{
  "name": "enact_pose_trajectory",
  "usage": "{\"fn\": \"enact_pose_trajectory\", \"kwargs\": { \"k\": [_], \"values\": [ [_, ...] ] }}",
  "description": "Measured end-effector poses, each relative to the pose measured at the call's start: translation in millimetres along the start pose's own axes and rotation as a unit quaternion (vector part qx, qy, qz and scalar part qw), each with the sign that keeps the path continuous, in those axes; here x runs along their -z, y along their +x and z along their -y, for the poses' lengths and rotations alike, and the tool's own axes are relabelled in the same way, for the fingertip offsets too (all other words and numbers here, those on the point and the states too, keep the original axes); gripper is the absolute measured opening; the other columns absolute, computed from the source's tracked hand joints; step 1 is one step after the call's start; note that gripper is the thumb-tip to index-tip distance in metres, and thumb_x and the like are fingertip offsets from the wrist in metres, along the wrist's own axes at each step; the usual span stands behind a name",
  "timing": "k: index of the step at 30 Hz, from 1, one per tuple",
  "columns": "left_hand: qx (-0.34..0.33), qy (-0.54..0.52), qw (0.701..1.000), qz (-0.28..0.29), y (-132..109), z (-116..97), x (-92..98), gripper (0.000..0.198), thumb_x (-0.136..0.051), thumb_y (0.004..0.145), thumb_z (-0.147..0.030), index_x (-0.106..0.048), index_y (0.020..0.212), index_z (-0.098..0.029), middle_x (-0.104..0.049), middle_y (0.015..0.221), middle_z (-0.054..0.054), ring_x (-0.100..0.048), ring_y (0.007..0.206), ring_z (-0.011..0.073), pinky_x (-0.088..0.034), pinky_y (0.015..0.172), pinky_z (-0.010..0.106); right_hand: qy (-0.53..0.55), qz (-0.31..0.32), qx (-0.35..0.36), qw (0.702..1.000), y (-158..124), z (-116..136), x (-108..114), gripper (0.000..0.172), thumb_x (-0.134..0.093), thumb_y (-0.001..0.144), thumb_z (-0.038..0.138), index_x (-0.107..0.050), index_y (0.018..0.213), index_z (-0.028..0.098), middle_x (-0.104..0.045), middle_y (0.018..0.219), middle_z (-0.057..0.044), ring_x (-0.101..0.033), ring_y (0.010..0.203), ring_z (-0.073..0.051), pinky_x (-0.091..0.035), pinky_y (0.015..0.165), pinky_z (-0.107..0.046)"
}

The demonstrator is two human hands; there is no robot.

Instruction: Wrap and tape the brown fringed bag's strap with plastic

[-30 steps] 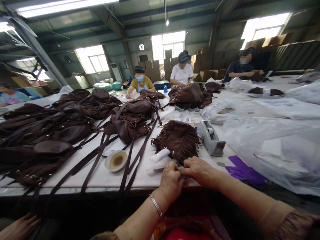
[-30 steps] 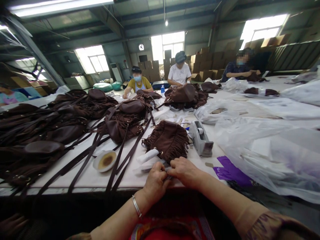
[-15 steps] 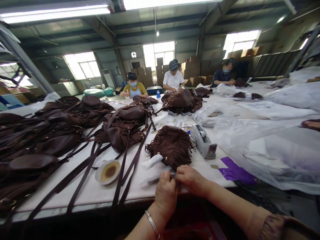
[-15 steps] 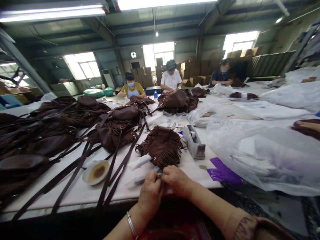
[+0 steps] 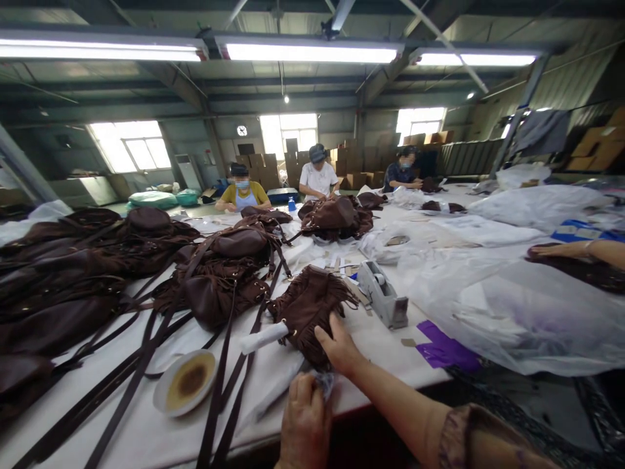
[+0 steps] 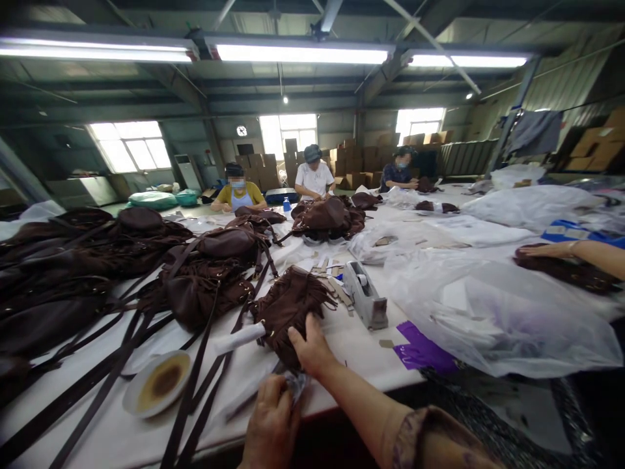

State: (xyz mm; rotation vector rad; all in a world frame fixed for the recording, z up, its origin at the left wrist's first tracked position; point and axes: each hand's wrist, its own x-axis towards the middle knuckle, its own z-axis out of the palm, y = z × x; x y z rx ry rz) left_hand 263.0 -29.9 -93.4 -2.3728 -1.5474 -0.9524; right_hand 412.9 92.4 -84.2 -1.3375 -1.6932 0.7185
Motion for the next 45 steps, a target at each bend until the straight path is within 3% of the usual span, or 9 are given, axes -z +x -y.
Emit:
{"fn": "enact_pose_trajectory", "kwargs": {
  "k": [4, 7, 12, 20, 27, 31, 35, 41, 45],
  "values": [
    [0.005, 0.024, 0.999, -0.035, -2.2, 18.2, -6.6, 0.015, -0.051, 0.091, -0.01, -0.062, 0.092, -0.021, -0.061, 0.11, 0.012, -0.059, 0.109, 0.0283, -0.056, 0.091, 0.041, -0.137, 0.114, 0.045, 0.983, 24.7, 17.7, 13.0, 0.043, -0.044, 0.1, 0.038, -0.054, 0.139, 0.023, -0.064, 0.134, -0.008, -0.056, 0.126, -0.025, -0.045, 0.107, -0.038],
    [0.016, 0.019, 0.997, -0.068, -2.6, 26.8, -11.2, 0.016, -0.047, 0.094, -0.013, -0.06, 0.088, -0.02, -0.06, 0.105, 0.011, -0.061, 0.101, 0.0259, -0.057, 0.085, 0.038, -0.236, 0.081, -0.016, 0.968, 38.8, 6.0, 47.8, 0.031, -0.048, 0.096, 0.023, -0.068, 0.119, 0.018, -0.069, 0.121, -0.013, -0.062, 0.116, -0.029, -0.044, 0.104, -0.039],
    [0.017, 0.003, 0.996, -0.09, -3.3, 30.2, -19.2, 0.02, -0.041, 0.095, -0.015, -0.058, 0.086, -0.019, -0.06, 0.101, 0.011, -0.061, 0.096, 0.0251, -0.056, 0.082, 0.037, -0.37, 0.042, -0.127, 0.919, 67.2, -22.6, 84.6, 0.035, -0.048, 0.09, 0.009, -0.064, 0.12, 0.003, -0.062, 0.121, -0.031, -0.065, 0.108, -0.042, -0.048, 0.091, -0.051],
    [0.03, -0.009, 0.996, -0.089, -6.0, 30.5, -19.3, 0.011, -0.049, 0.088, -0.012, -0.057, 0.088, -0.02, -0.061, 0.102, 0.011, -0.062, 0.097, 0.0255, -0.057, 0.083, 0.037, -0.445, 0.073, -0.117, 0.885, 79.4, -22.6, 85.8, 0.029, -0.047, 0.092, 0.006, -0.067, 0.113, 0.01, -0.068, 0.11, -0.022, -0.068, 0.1, -0.032, -0.05, 0.086, -0.04],
    [0.013, -0.015, 0.998, -0.06, -5.0, 33.3, -13.3, 0.01, -0.052, 0.087, -0.012, -0.057, 0.091, -0.02, -0.06, 0.104, 0.012, -0.062, 0.099, 0.0273, -0.058, 0.082, 0.039, -0.508, 0.121, -0.021, 0.853, -8.3, -28.6, 108.4, 0.03, -0.043, 0.089, 0.0, -0.069, 0.089, 0.014, -0.067, 0.1, -0.013, -0.066, 0.086, -0.023, -0.047, 0.074, -0.03],
    [0.023, -0.012, 0.997, -0.068, -1.1, 28.5, -7.7, 0.011, -0.051, 0.087, -0.011, -0.058, 0.092, -0.019, -0.06, 0.105, 0.013, -0.061, 0.1, 0.0286, -0.058, 0.082, 0.042, -0.5, 0.142, 0.019, 0.854, -35.3, -18.3, 115.1, 0.025, -0.046, 0.098, 0.018, -0.07, 0.094, 0.017, -0.066, 0.102, -0.012, -0.065, 0.092, -0.023, -0.047, 0.077, -0.03],
    [0.025, -0.011, 0.997, -0.066, 2.4, 23.3, -4.0, 0.01, -0.051, 0.087, -0.011, -0.057, 0.091, -0.018, -0.06, 0.103, 0.013, -0.061, 0.097, 0.0286, -0.058, 0.081, 0.043, -0.49, 0.178, -0.008, 0.853, -12.0, 4.6, 105.0, 0.025, -0.05, 0.098, 0.028, -0.072, 0.096, 0.017, -0.067, 0.105, -0.012, -0.066, 0.096, -0.024, -0.048, 0.08, -0.03],
    [0.03, -0.023, 0.998, -0.041, 3.6, 20.1, 0.1, 0.008, -0.052, 0.088, -0.011, -0.056, 0.089, -0.018, -0.058, 0.101, 0.012, -0.06, 0.095, 0.0277, -0.058, 0.081, 0.044, -0.466, 0.233, -0.03, 0.853, 23.6, 12.5, 72.3, 0.026, -0.052, 0.09, 0.01, -0.076, 0.097, 0.006, -0.072, 0.099, -0.021, -0.071, 0.091, -0.028, -0.05, 0.077, -0.031],
    [0.039, -0.029, 0.998, -0.029, 3.9, 17.9, 2.1, 0.01, -0.052, 0.087, -0.01, -0.056, 0.088, -0.018, -0.058, 0.101, 0.012, -0.06, 0.095, 0.0272, -0.057, 0.082, 0.044, -0.445, 0.257, -0.038, 0.857, 29.3, 12.4, 76.3, 0.031, -0.048, 0.09, 0.01, -0.078, 0.099, 0.004, -0.073, 0.102, -0.025, -0.07, 0.097, -0.029, -0.049, 0.082, -0.032]
  ]
}}
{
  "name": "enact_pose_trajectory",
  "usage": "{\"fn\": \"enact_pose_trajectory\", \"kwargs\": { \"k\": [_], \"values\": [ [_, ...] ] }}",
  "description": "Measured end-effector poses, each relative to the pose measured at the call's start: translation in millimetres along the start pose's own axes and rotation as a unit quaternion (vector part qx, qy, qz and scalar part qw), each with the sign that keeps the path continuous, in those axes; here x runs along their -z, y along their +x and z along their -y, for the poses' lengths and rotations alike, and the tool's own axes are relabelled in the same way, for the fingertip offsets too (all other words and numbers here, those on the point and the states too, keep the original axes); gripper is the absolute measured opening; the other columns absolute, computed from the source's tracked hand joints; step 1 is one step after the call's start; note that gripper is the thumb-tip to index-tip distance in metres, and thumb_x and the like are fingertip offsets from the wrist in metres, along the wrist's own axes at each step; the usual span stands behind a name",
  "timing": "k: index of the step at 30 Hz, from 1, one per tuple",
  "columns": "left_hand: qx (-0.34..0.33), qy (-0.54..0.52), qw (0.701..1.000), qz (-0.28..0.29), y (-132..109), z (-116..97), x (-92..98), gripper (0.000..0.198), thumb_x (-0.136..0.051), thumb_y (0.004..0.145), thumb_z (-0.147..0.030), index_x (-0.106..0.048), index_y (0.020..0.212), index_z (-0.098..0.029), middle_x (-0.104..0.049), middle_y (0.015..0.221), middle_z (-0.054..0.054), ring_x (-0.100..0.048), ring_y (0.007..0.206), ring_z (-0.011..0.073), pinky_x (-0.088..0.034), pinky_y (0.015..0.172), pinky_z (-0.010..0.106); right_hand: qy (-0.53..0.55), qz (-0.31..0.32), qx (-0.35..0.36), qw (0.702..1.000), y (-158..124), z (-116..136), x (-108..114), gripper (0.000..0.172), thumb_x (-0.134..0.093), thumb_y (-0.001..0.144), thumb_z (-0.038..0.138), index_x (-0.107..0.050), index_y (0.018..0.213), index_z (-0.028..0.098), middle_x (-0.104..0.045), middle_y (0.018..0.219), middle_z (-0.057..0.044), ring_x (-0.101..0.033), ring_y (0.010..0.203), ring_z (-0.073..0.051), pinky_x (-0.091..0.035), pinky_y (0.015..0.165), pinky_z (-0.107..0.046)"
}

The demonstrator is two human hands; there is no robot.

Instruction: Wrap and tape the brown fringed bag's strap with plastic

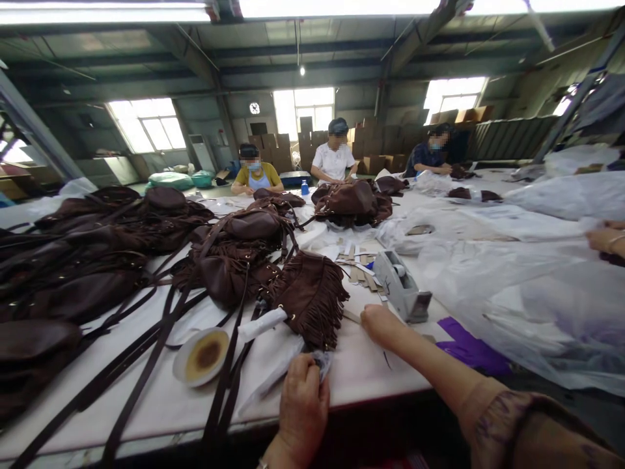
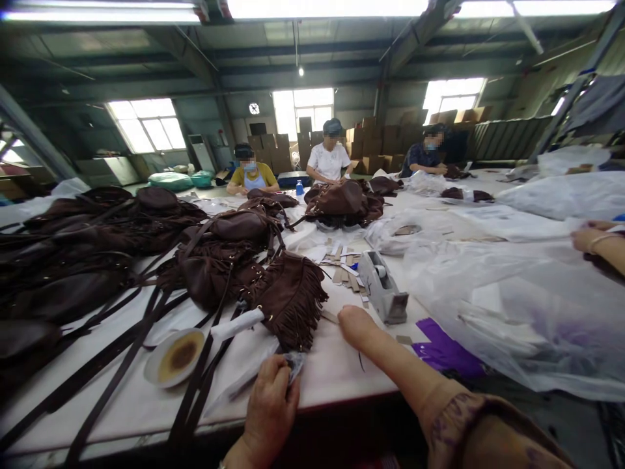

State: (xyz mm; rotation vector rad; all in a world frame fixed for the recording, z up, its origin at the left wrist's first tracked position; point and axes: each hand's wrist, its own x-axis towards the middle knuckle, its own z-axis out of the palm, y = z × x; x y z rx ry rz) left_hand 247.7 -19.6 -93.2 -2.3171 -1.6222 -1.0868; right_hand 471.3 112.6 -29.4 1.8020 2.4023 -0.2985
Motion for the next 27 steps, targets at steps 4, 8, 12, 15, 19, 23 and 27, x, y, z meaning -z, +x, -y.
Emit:
{"fn": "enact_pose_trajectory", "kwargs": {
  "k": [4, 8, 12, 15, 19, 23, 27],
  "values": [
    [0.007, -0.002, 1.0, 0.008, 1.3, -1.0, -0.1, 0.01, -0.052, 0.087, -0.01, -0.056, 0.087, -0.019, -0.058, 0.1, 0.011, -0.059, 0.095, 0.0269, -0.057, 0.083, 0.044, 0.03, 0.027, 0.0, 0.999, 1.5, -11.7, 13.9, 0.03, -0.051, 0.089, 0.014, -0.081, 0.094, 0.01, -0.077, 0.097, -0.019, -0.07, 0.091, -0.026, -0.049, 0.08, -0.029],
    [0.006, -0.002, 1.0, 0.003, 2.1, -0.8, -0.7, 0.01, -0.052, 0.087, -0.01, -0.055, 0.086, -0.019, -0.058, 0.101, 0.011, -0.059, 0.096, 0.027, -0.056, 0.084, 0.044, 0.058, 0.045, 0.008, 0.997, 5.1, -17.9, 21.2, 0.028, -0.053, 0.084, 0.013, -0.082, 0.087, 0.014, -0.078, 0.084, -0.011, -0.068, 0.076, -0.02, -0.048, 0.07, -0.025],
    [0.006, -0.001, 1.0, 0.004, 1.7, -0.8, 0.4, 0.01, -0.052, 0.087, -0.01, -0.056, 0.089, -0.019, -0.058, 0.101, 0.011, -0.059, 0.096, 0.0268, -0.057, 0.084, 0.043, 0.059, 0.026, 0.021, 0.998, 7.5, -17.9, 20.3, 0.029, -0.052, 0.082, 0.011, -0.081, 0.08, 0.015, -0.078, 0.08, -0.01, -0.067, 0.073, -0.02, -0.048, 0.07, -0.027],
    [0.01, 0.002, 1.0, 0.006, 1.2, -0.8, 1.0, 0.01, -0.053, 0.086, -0.01, -0.057, 0.088, -0.019, -0.058, 0.101, 0.011, -0.059, 0.095, 0.0268, -0.057, 0.084, 0.043, 0.049, 0.009, 0.023, 0.999, 9.5, -17.1, 17.3, 0.027, -0.054, 0.08, 0.011, -0.08, 0.072, 0.016, -0.076, 0.077, -0.01, -0.066, 0.071, -0.02, -0.047, 0.069, -0.027],
    [0.012, 0.001, 1.0, 0.008, 0.5, -0.7, 0.4, 0.011, -0.053, 0.085, -0.009, -0.057, 0.088, -0.019, -0.059, 0.101, 0.011, -0.059, 0.095, 0.0267, -0.057, 0.083, 0.043, 0.031, -0.023, 0.001, 0.999, 9.9, -14.7, 5.4, 0.021, -0.058, 0.081, 0.014, -0.078, 0.074, 0.016, -0.076, 0.081, -0.012, -0.068, 0.077, -0.023, -0.048, 0.071, -0.029],
    [0.012, 0.003, 1.0, 0.004, 0.7, -0.1, -0.8, 0.011, -0.052, 0.084, -0.008, -0.056, 0.087, -0.018, -0.059, 0.101, 0.012, -0.059, 0.095, 0.027, -0.057, 0.082, 0.043, 0.012, -0.075, -0.036, 0.997, 4.1, -12.6, -13.5, 0.023, -0.052, 0.09, 0.019, -0.075, 0.091, 0.014, -0.073, 0.102, -0.016, -0.069, 0.09, -0.027, -0.048, 0.077, -0.034],
    [0.009, 0.0, 1.0, 0.002, 0.8, 0.6, -0.6, 0.012, -0.053, 0.083, -0.007, -0.056, 0.086, -0.018, -0.058, 0.1, 0.011, -0.059, 0.094, 0.0265, -0.057, 0.082, 0.043, 0.018, -0.112, -0.064, 0.991, -1.1, -22.2, -17.0, 0.025, -0.054, 0.094, 0.025, -0.067, 0.112, 0.014, -0.071, 0.105, -0.014, -0.066, 0.099, -0.026, -0.047, 0.083, -0.033]
  ]
}}
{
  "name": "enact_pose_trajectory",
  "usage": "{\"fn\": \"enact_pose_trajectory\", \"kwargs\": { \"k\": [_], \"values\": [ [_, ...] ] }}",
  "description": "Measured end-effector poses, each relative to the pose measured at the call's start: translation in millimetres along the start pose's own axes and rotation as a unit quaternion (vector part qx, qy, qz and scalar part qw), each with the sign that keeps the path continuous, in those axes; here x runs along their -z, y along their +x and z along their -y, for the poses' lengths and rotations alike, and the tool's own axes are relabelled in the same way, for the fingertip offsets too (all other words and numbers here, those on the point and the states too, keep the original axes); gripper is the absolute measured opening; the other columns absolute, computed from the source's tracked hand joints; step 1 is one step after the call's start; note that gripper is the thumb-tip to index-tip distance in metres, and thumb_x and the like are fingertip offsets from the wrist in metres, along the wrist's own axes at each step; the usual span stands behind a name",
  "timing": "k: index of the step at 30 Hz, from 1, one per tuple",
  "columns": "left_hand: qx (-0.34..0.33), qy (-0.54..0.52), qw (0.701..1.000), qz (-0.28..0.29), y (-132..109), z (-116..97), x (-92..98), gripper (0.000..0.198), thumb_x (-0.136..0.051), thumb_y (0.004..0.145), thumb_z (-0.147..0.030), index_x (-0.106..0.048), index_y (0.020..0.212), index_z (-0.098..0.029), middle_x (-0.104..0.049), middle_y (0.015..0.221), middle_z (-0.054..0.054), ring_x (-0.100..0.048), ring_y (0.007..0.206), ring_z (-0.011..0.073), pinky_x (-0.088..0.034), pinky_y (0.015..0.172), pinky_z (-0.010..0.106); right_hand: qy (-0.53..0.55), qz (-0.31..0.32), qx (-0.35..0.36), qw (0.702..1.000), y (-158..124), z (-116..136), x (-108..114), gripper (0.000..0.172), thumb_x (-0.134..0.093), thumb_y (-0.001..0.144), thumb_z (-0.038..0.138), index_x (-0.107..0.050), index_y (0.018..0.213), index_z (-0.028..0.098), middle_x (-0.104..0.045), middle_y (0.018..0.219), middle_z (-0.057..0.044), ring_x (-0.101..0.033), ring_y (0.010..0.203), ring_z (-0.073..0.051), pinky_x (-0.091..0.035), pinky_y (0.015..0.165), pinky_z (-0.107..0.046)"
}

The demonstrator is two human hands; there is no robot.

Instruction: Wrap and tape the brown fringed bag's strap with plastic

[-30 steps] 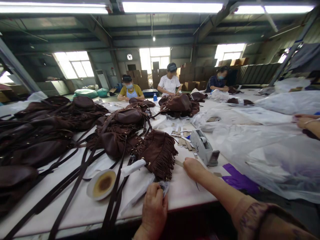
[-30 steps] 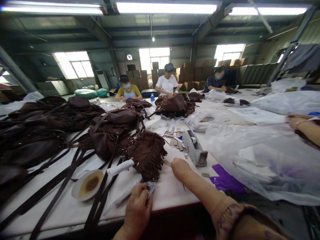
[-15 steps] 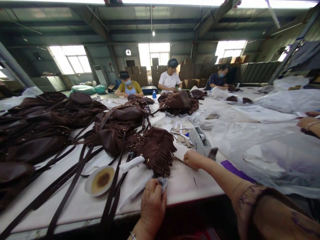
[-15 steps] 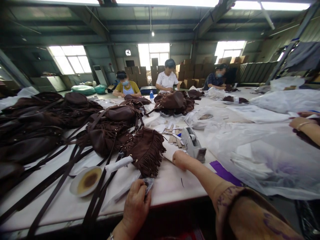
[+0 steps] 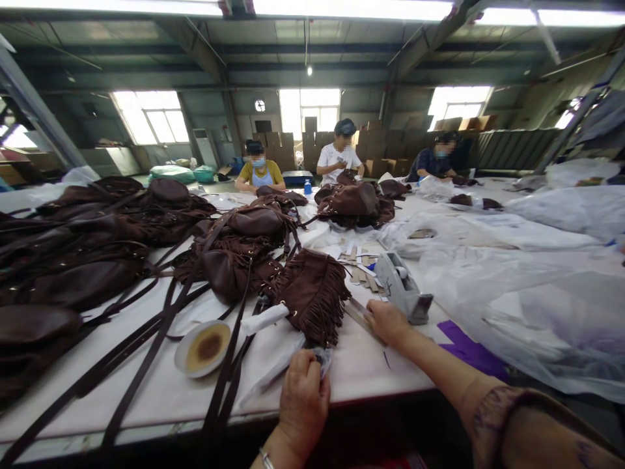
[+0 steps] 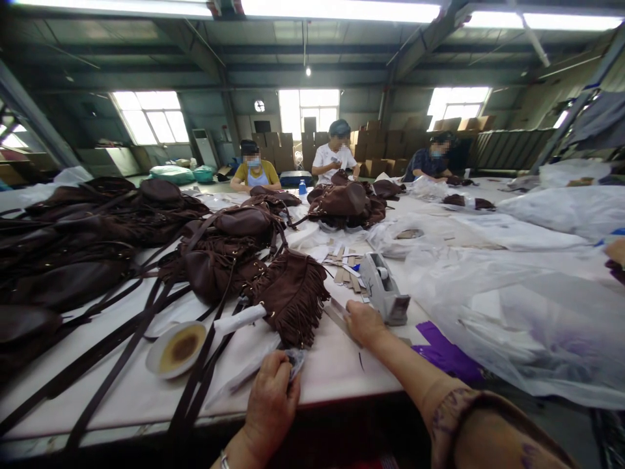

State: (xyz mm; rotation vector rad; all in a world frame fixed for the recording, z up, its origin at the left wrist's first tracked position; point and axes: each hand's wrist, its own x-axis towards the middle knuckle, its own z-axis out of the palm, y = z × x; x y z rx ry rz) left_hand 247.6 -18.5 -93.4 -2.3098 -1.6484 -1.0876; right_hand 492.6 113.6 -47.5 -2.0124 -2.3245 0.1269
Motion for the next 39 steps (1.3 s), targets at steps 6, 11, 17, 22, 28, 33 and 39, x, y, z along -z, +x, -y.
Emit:
{"fn": "enact_pose_trajectory", "kwargs": {
  "k": [6, 11, 17, 22, 28, 33, 39],
  "values": [
    [0.002, 0.004, 1.0, -0.006, -1.4, -0.6, -0.2, 0.012, -0.053, 0.084, -0.008, -0.056, 0.087, -0.019, -0.059, 0.1, 0.011, -0.06, 0.094, 0.0262, -0.057, 0.083, 0.042, -0.02, -0.045, 0.033, 0.998, -0.4, -1.9, 14.9, 0.024, -0.056, 0.094, 0.026, -0.067, 0.114, 0.017, -0.064, 0.121, -0.015, -0.058, 0.113, -0.028, -0.042, 0.094, -0.036],
    [-0.001, 0.013, 1.0, -0.005, -0.3, -1.9, 0.9, 0.011, -0.051, 0.085, -0.009, -0.056, 0.087, -0.019, -0.059, 0.099, 0.011, -0.06, 0.093, 0.026, -0.057, 0.081, 0.042, -0.009, 0.021, 0.044, 0.999, -5.9, 23.4, 3.2, 0.026, -0.059, 0.092, 0.035, -0.073, 0.096, 0.013, -0.07, 0.105, -0.014, -0.068, 0.096, -0.025, -0.048, 0.081, -0.032],
    [-0.003, 0.002, 1.0, -0.002, 1.8, -2.5, 3.6, 0.011, -0.051, 0.086, -0.01, -0.056, 0.085, -0.019, -0.059, 0.098, 0.011, -0.06, 0.091, 0.0256, -0.057, 0.08, 0.041, -0.004, 0.062, 0.029, 0.998, 4.6, 32.0, 3.9, 0.021, -0.058, 0.086, 0.019, -0.076, 0.094, 0.01, -0.074, 0.102, -0.022, -0.071, 0.096, -0.029, -0.05, 0.084, -0.036],
    [0.0, 0.002, 1.0, -0.005, 0.4, -2.0, 3.6, 0.01, -0.052, 0.086, -0.009, -0.056, 0.085, -0.019, -0.059, 0.098, 0.011, -0.06, 0.091, 0.0259, -0.057, 0.08, 0.041, 0.033, 0.033, 0.076, 0.996, 0.1, 18.8, 7.1, 0.038, -0.046, 0.089, 0.011, -0.07, 0.119, 0.014, -0.075, 0.108, -0.017, -0.07, 0.104, -0.026, -0.049, 0.09, -0.034],
    [-0.009, 0.011, 1.0, -0.02, 1.2, -3.2, 5.0, 0.011, -0.051, 0.086, -0.01, -0.055, 0.086, -0.02, -0.06, 0.099, 0.011, -0.061, 0.092, 0.0252, -0.057, 0.08, 0.04, 0.092, 0.031, 0.146, 0.985, -9.4, -6.1, 4.2, 0.038, -0.044, 0.09, 0.011, -0.075, 0.111, 0.02, -0.076, 0.111, -0.005, -0.069, 0.106, -0.018, -0.048, 0.096, -0.026],
    [-0.009, 0.01, 1.0, -0.013, 2.2, -4.2, 6.1, 0.009, -0.052, 0.087, -0.011, -0.056, 0.086, -0.02, -0.059, 0.099, 0.011, -0.06, 0.092, 0.0258, -0.057, 0.08, 0.041, 0.099, 0.028, 0.196, 0.975, -14.5, -10.4, 8.1, 0.031, -0.052, 0.083, 0.008, -0.077, 0.096, 0.019, -0.074, 0.099, -0.008, -0.067, 0.095, -0.02, -0.049, 0.087, -0.028],
    [-0.015, -0.016, 1.0, -0.002, 2.4, -3.6, 8.0, 0.009, -0.052, 0.089, -0.012, -0.056, 0.088, -0.019, -0.058, 0.101, 0.011, -0.059, 0.094, 0.0256, -0.057, 0.083, 0.042, 0.204, -0.044, 0.194, 0.959, -40.4, 10.3, 15.2, 0.021, -0.051, 0.092, 0.021, -0.07, 0.083, 0.018, -0.07, 0.1, -0.01, -0.063, 0.098, -0.023, -0.047, 0.089, -0.035]
  ]
}}
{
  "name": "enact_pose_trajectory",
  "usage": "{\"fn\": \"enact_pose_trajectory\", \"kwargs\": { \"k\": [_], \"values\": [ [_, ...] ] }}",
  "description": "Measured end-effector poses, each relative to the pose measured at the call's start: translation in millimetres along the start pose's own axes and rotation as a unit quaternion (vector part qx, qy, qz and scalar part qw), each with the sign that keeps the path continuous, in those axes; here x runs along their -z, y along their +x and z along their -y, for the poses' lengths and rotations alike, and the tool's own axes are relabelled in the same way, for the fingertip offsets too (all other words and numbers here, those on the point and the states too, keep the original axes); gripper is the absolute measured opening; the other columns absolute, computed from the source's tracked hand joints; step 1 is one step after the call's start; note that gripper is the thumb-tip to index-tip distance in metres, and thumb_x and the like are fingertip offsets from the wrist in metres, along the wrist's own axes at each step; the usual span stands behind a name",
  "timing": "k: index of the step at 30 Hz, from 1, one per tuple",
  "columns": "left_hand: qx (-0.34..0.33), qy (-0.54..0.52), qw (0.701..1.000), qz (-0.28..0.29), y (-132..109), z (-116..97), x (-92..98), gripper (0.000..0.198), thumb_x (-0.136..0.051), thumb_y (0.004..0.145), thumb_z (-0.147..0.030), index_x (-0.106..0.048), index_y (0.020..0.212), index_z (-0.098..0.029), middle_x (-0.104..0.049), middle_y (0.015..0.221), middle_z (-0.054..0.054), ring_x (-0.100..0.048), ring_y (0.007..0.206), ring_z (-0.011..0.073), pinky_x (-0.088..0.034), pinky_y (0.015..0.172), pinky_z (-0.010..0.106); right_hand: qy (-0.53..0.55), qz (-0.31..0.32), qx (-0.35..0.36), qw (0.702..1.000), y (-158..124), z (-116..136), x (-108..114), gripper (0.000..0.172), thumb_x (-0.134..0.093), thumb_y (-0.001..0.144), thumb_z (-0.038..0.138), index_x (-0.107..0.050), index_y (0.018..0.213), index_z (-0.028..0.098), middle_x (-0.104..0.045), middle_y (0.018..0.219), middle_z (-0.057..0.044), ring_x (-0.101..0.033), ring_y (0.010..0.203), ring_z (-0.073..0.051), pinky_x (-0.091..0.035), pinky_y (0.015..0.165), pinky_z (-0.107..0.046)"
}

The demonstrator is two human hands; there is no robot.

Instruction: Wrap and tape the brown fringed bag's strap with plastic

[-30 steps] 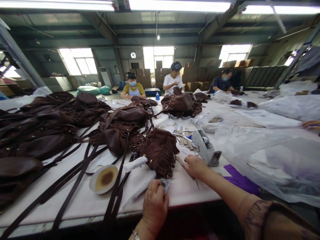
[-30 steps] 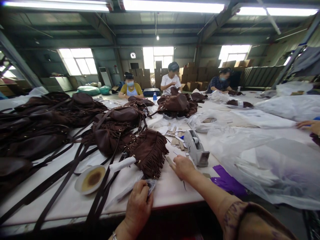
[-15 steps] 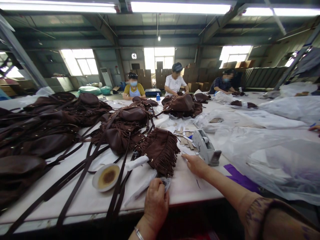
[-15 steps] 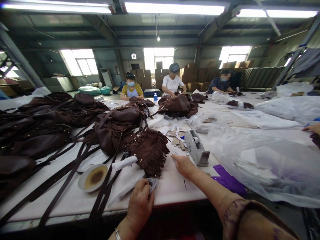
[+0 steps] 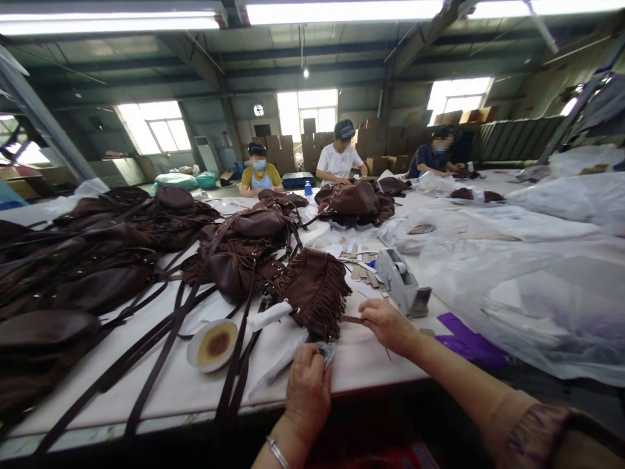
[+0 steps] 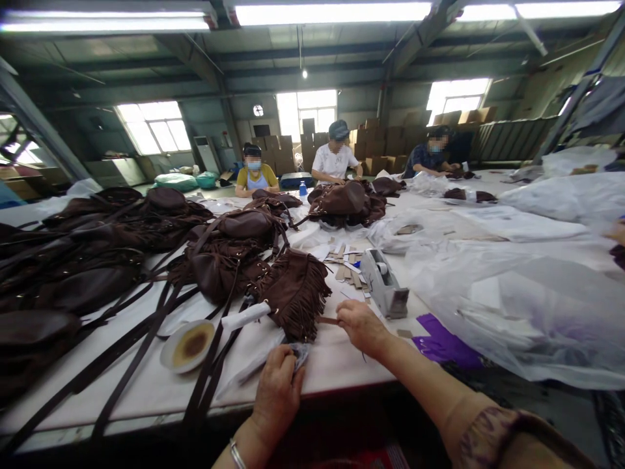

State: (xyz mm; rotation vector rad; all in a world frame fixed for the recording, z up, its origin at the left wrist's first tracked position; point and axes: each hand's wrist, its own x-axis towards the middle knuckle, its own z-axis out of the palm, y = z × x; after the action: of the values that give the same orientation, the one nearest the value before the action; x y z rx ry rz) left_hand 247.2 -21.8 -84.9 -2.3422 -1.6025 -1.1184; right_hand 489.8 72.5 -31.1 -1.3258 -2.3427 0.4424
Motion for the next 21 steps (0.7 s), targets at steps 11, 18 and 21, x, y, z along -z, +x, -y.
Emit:
{"fn": "enact_pose_trajectory", "kwargs": {
  "k": [11, 18, 21],
  "values": [
    [0.01, -0.007, 0.999, 0.03, -0.8, -2.0, 0.7, 0.008, -0.053, 0.089, -0.011, -0.056, 0.088, -0.019, -0.056, 0.102, 0.011, -0.058, 0.097, 0.0262, -0.057, 0.086, 0.044, -0.054, 0.04, -0.143, 0.987, -26.4, -0.4, 0.2, 0.029, -0.051, 0.097, 0.031, -0.07, 0.08, 0.019, -0.071, 0.089, -0.007, -0.066, 0.085, -0.019, -0.045, 0.076, -0.027],
    [0.002, -0.008, 1.0, 0.029, -0.6, -0.1, -2.0, 0.006, -0.054, 0.09, -0.013, -0.056, 0.087, -0.018, -0.056, 0.101, 0.012, -0.057, 0.095, 0.0266, -0.057, 0.084, 0.044, -0.173, 0.116, -0.165, 0.964, -4.8, -23.1, 12.3, 0.018, -0.064, 0.088, 0.022, -0.073, 0.103, 0.018, -0.069, 0.108, -0.013, -0.066, 0.101, -0.027, -0.047, 0.08, -0.031],
    [0.006, -0.009, 1.0, 0.029, 0.4, -1.3, -0.5, 0.007, -0.054, 0.089, -0.013, -0.055, 0.086, -0.019, -0.056, 0.1, 0.011, -0.058, 0.095, 0.0264, -0.057, 0.084, 0.044, -0.187, 0.142, -0.143, 0.961, -4.2, -14.3, 6.0, 0.02, -0.059, 0.093, 0.024, -0.075, 0.093, 0.014, -0.07, 0.099, -0.015, -0.069, 0.092, -0.027, -0.048, 0.076, -0.031]
  ]
}}
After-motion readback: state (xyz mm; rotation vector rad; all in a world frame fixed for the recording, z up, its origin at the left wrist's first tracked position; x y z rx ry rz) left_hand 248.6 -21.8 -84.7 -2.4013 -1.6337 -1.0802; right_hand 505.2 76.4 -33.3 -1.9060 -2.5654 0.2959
